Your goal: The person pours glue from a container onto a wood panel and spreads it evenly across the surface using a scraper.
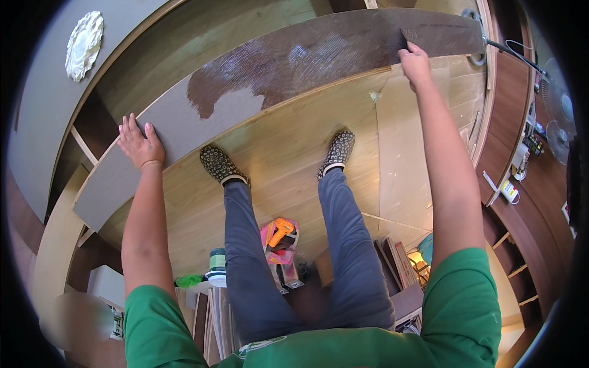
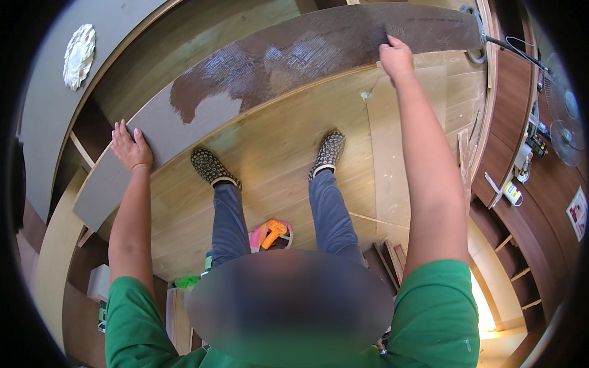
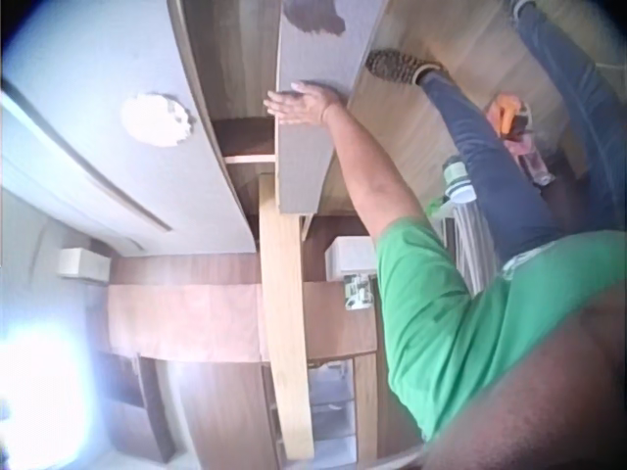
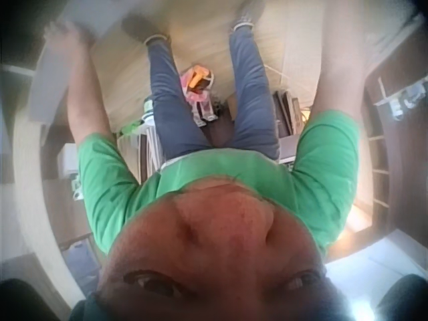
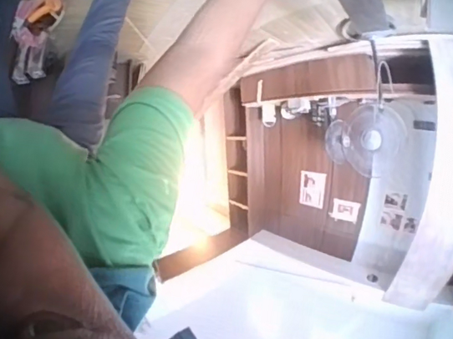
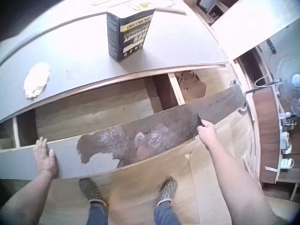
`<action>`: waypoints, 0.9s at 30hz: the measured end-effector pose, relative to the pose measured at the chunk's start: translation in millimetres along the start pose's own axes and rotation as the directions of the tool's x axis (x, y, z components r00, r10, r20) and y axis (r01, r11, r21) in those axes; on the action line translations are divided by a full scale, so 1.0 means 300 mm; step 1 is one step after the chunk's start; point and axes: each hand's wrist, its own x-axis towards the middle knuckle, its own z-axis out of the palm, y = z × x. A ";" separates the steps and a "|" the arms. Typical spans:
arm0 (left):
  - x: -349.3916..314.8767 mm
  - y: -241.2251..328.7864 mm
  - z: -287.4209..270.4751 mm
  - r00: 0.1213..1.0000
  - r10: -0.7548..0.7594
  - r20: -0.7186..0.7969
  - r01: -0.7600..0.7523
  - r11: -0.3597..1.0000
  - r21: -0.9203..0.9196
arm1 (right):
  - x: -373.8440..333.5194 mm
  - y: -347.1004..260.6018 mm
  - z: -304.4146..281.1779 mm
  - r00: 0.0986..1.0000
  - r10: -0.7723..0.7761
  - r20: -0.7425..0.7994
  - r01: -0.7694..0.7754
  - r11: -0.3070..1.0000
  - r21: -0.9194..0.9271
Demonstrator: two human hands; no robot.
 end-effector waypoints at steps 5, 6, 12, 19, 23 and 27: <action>-0.009 -0.006 -0.003 0.999 0.012 -0.038 -0.012 1.000 0.017 | -0.240 -0.198 0.166 0.972 -0.217 0.095 0.234 0.944 -0.233; -0.007 -0.005 0.001 0.999 0.018 -0.043 -0.018 1.000 0.009 | -0.300 -0.260 0.187 0.968 -0.209 0.136 0.236 0.946 -0.224; -0.002 0.016 0.007 1.000 -0.008 -0.027 0.007 1.000 -0.015 | -0.603 -0.439 0.384 0.876 -0.334 0.348 0.455 0.813 -0.364; -0.005 0.009 -0.004 0.999 -0.041 -0.010 0.040 0.999 -0.036 | -0.915 -0.647 0.586 0.736 -0.308 0.603 0.582 0.743 -0.331; 0.003 0.024 -0.006 0.999 -0.042 -0.005 0.042 0.998 -0.043 | -1.047 -0.678 0.723 0.751 -0.388 0.535 0.592 0.754 -0.284; -0.002 0.018 -0.012 0.999 -0.045 0.001 0.045 0.999 -0.019 | -1.095 -0.679 0.679 0.714 -0.436 0.548 0.516 0.856 0.008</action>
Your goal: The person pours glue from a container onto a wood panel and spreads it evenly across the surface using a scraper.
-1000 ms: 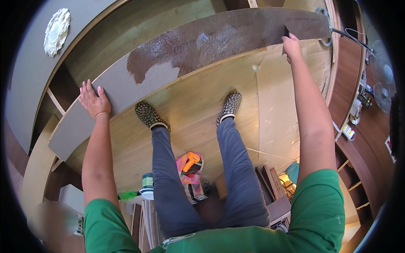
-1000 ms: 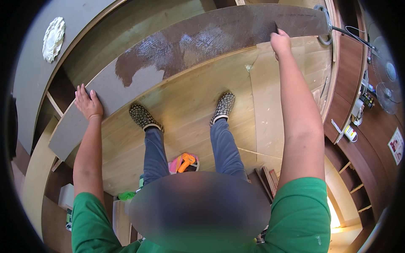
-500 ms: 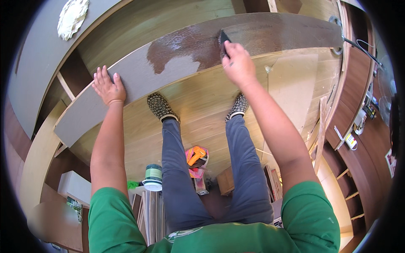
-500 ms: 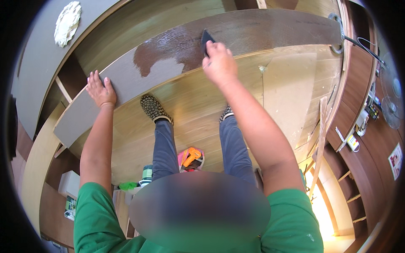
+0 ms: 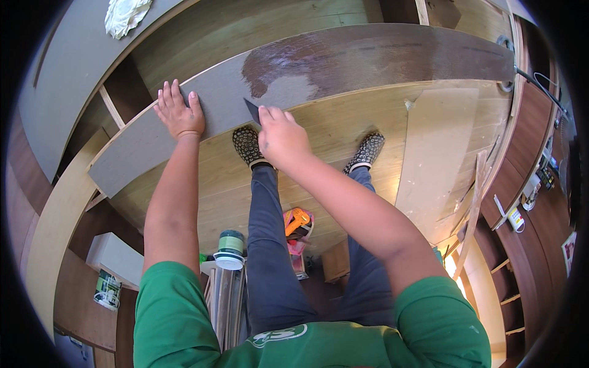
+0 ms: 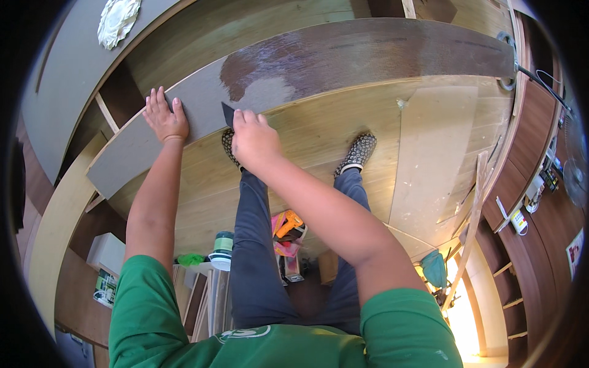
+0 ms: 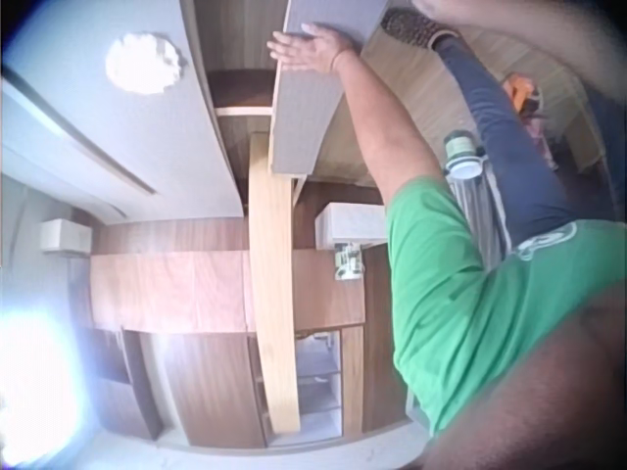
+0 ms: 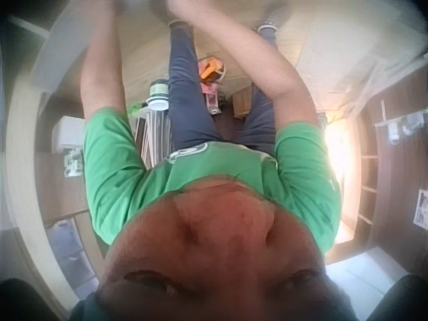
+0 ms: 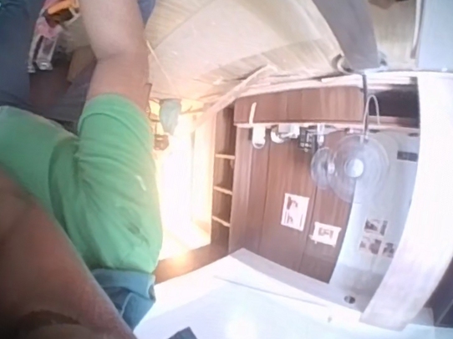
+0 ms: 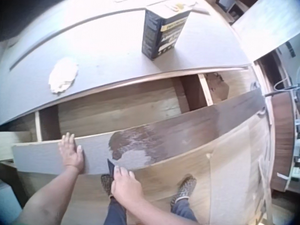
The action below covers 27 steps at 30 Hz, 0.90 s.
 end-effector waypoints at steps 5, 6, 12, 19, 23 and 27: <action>0.003 0.008 0.004 1.000 0.005 -0.016 -0.005 1.000 -0.021 | -0.231 0.157 -0.066 0.997 0.060 -0.043 -0.026 0.829 0.559; 0.001 0.006 0.008 1.000 0.009 -0.027 -0.010 1.000 -0.023 | -0.301 0.179 -0.098 0.980 0.187 0.072 -0.195 0.798 0.570; 0.022 -0.036 0.017 0.997 0.068 0.026 -0.067 0.997 -0.036 | -0.720 0.371 -0.001 0.584 0.755 0.298 -0.706 0.290 0.646; 0.072 -0.089 -0.003 0.981 0.185 0.064 -0.184 0.983 -0.028 | -0.842 0.481 0.325 0.530 0.752 0.393 -0.606 0.011 0.795; 0.083 -0.138 0.017 0.977 0.195 0.083 -0.192 0.981 -0.041 | -0.794 0.475 0.287 0.612 0.645 0.458 -0.537 -0.087 0.839; 0.097 -0.138 0.001 0.951 0.260 0.168 -0.240 0.962 -0.129 | -0.793 0.498 0.276 0.587 0.659 0.470 -0.551 -0.100 0.828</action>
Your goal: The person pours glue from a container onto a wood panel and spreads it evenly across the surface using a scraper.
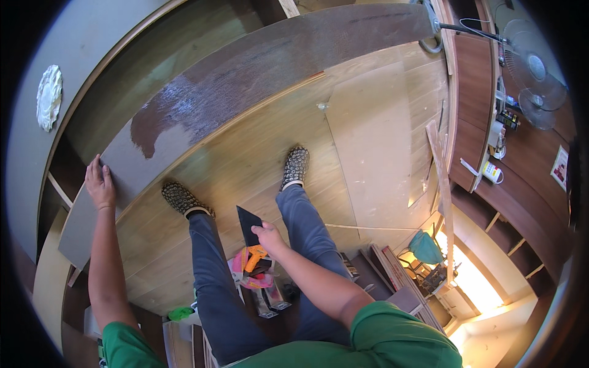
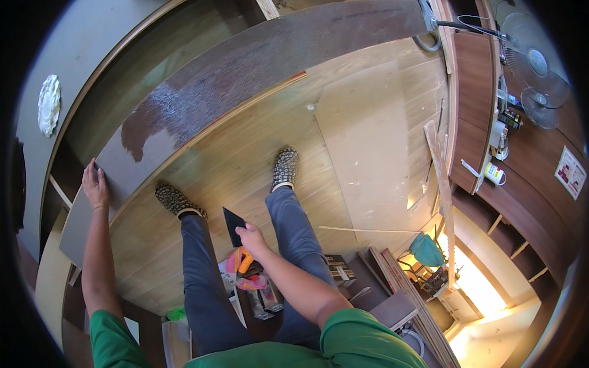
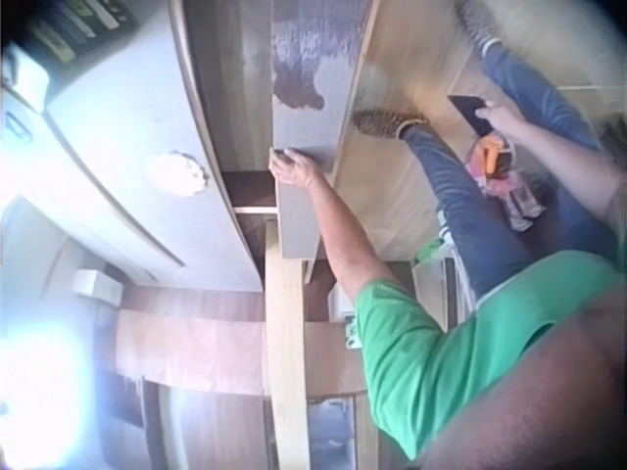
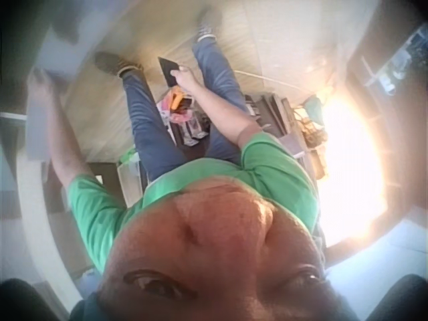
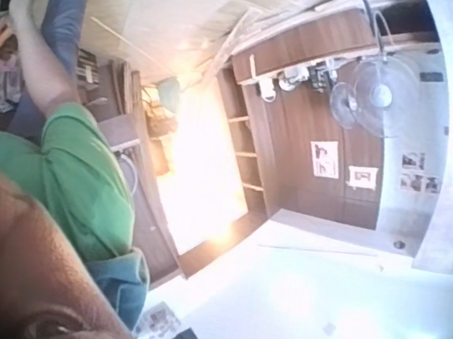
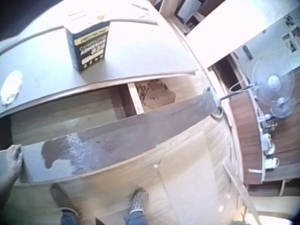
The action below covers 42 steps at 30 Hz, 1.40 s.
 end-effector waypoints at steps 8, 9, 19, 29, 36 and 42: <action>-0.005 0.229 -0.098 0.972 0.124 0.198 -0.145 0.985 0.095 | 0.028 -0.004 -0.008 0.999 0.036 0.026 -0.038 0.996 0.078; -0.010 0.243 -0.137 0.959 0.161 0.235 -0.190 0.976 0.106 | 0.035 0.000 -0.007 0.999 0.033 0.044 -0.037 0.995 0.094; -0.065 0.412 -0.180 0.897 0.092 0.433 -0.214 0.946 0.244 | 0.007 -0.086 0.013 0.999 0.040 0.028 -0.042 0.995 0.091; -0.082 0.470 -0.227 0.842 0.071 0.535 -0.227 0.946 0.232 | 0.001 -0.106 -0.008 1.000 0.011 0.026 -0.014 0.992 0.124; -0.166 0.425 -0.107 0.891 0.079 0.446 -0.229 0.928 0.294 | 0.021 -0.084 -0.013 0.999 -0.017 0.038 0.013 0.996 0.086; -0.121 0.513 -0.080 0.877 0.077 0.475 -0.246 0.921 0.304 | 0.016 -0.099 -0.009 0.999 -0.007 0.044 0.002 0.993 0.122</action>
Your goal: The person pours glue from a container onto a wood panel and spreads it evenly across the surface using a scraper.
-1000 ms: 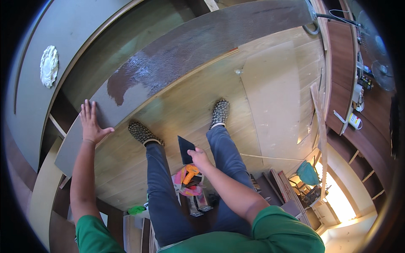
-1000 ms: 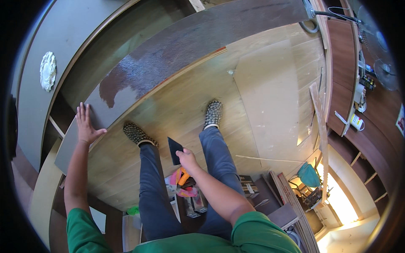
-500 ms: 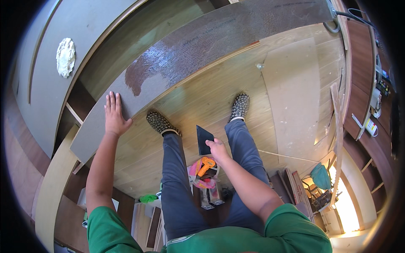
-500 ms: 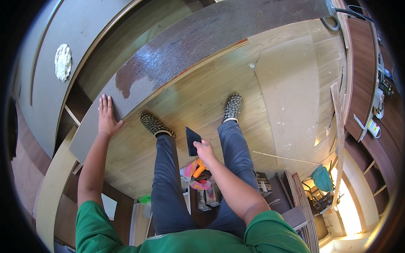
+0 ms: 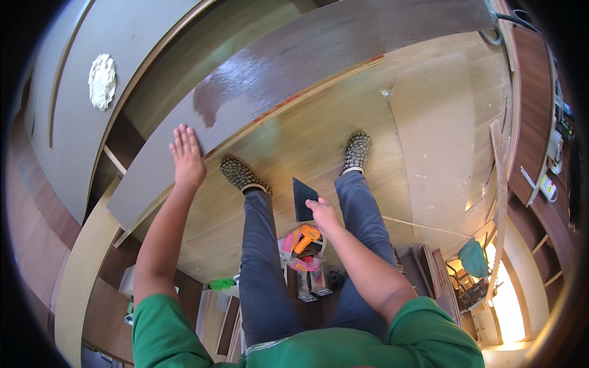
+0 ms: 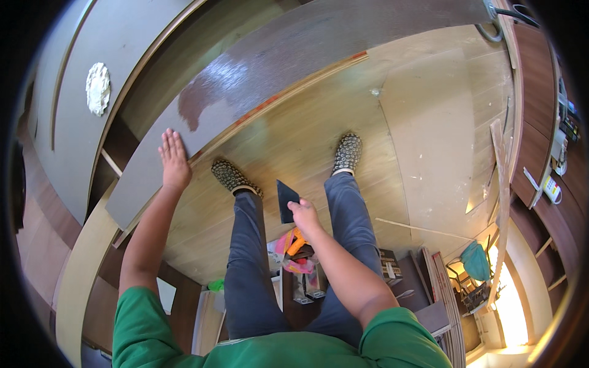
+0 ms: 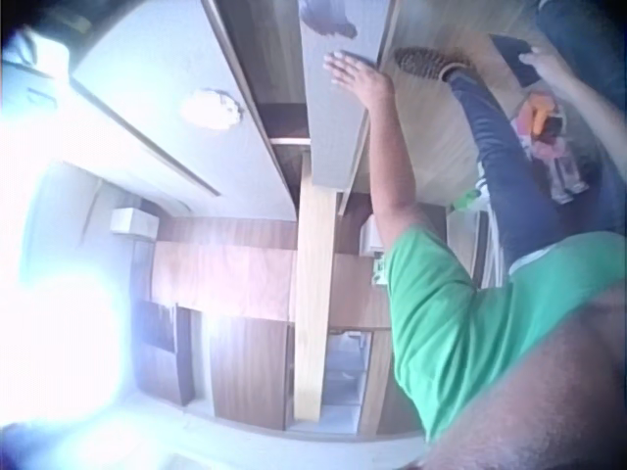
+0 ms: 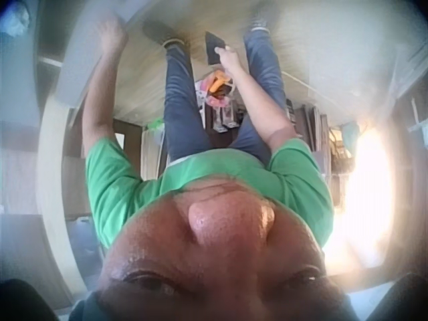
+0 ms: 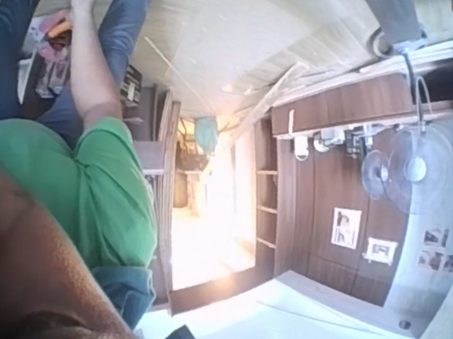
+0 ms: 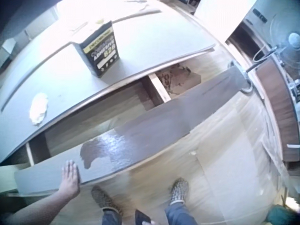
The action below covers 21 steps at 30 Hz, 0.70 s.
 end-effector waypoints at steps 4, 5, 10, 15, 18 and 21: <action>0.045 0.101 -0.066 1.000 -0.003 0.026 0.003 1.000 0.031 | -0.027 -0.044 0.016 1.000 0.017 -0.024 -0.018 1.000 -0.024; 0.055 0.127 -0.081 1.000 0.006 0.022 -0.006 1.000 0.005 | -0.035 -0.054 0.020 0.999 0.015 -0.036 -0.016 0.999 -0.035; 0.074 0.199 -0.146 0.999 0.009 0.038 -0.008 1.000 -0.023 | -0.024 -0.037 0.012 1.000 0.000 -0.020 0.000 1.000 0.006; 0.086 0.226 -0.169 0.999 0.034 0.036 -0.034 0.999 -0.013 | -0.007 -0.023 -0.001 0.999 0.033 0.028 -0.034 0.999 0.005; 0.099 0.229 -0.212 0.997 0.051 0.052 -0.049 0.998 -0.035 | 0.013 -0.025 0.005 0.998 -0.029 0.054 0.031 0.999 -0.035; 0.080 0.240 -0.248 0.980 0.146 -0.132 -0.170 0.967 -0.191 | -0.011 -0.039 0.010 1.000 0.001 0.026 -0.002 0.999 0.047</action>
